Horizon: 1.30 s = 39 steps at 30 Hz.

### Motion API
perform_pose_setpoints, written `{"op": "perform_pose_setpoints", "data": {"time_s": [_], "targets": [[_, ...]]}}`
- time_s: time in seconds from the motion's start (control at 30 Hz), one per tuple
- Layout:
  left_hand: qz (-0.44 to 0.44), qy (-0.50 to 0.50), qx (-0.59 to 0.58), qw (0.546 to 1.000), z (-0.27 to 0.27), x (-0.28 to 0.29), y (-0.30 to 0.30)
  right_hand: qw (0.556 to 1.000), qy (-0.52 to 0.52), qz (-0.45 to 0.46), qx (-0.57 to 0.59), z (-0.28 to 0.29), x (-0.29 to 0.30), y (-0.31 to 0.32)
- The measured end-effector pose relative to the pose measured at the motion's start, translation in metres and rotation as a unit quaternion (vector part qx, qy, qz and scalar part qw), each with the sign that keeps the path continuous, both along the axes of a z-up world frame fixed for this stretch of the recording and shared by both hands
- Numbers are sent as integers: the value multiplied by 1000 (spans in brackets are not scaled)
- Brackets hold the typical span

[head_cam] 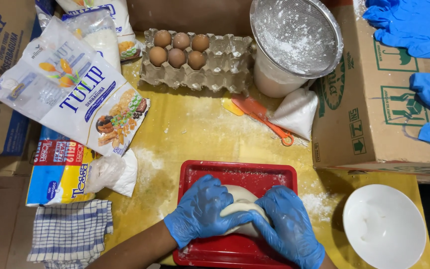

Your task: Kneading a ball of dough in a red tray on a bakery workstation

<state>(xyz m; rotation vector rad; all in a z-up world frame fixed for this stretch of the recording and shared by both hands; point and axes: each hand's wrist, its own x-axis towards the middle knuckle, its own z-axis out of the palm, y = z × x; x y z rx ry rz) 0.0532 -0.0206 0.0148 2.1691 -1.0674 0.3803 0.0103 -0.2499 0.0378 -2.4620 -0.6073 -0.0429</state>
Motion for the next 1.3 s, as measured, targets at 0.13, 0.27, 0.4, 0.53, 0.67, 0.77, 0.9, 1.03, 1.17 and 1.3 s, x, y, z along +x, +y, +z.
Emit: {"op": "perform_pose_setpoints", "data": {"time_s": [0.13,0.27,0.4,0.53,0.67,0.77,0.9,1.03,1.17,1.3], "targets": [[19,72,29,997,-2,0,4,998,14,-57,34,-5,-4,-1],[26,163,-41,985,22,3,4,995,-21,-75,58,-8,-7,-1],[21,170,-72,983,32,6,3,996,-44,-59,56,-7,-9,-3],[46,65,-92,993,34,4,4,990,-95,-11,103,-4,-13,-5],[-22,11,-118,993,36,0,12,983,-117,104,98,15,-21,-3],[-25,-1,-111,994,54,-4,10,980,-119,152,47,9,-27,3],[-36,80,-43,995,61,-16,9,989,-76,128,2,10,-24,10],[17,147,131,980,37,-31,6,991,-64,85,-81,1,-20,13],[59,130,168,975,26,-27,-4,996,-45,71,-10,1,-6,16],[82,80,180,977,21,-19,-10,998,-33,57,-6,-2,5,20]]}}
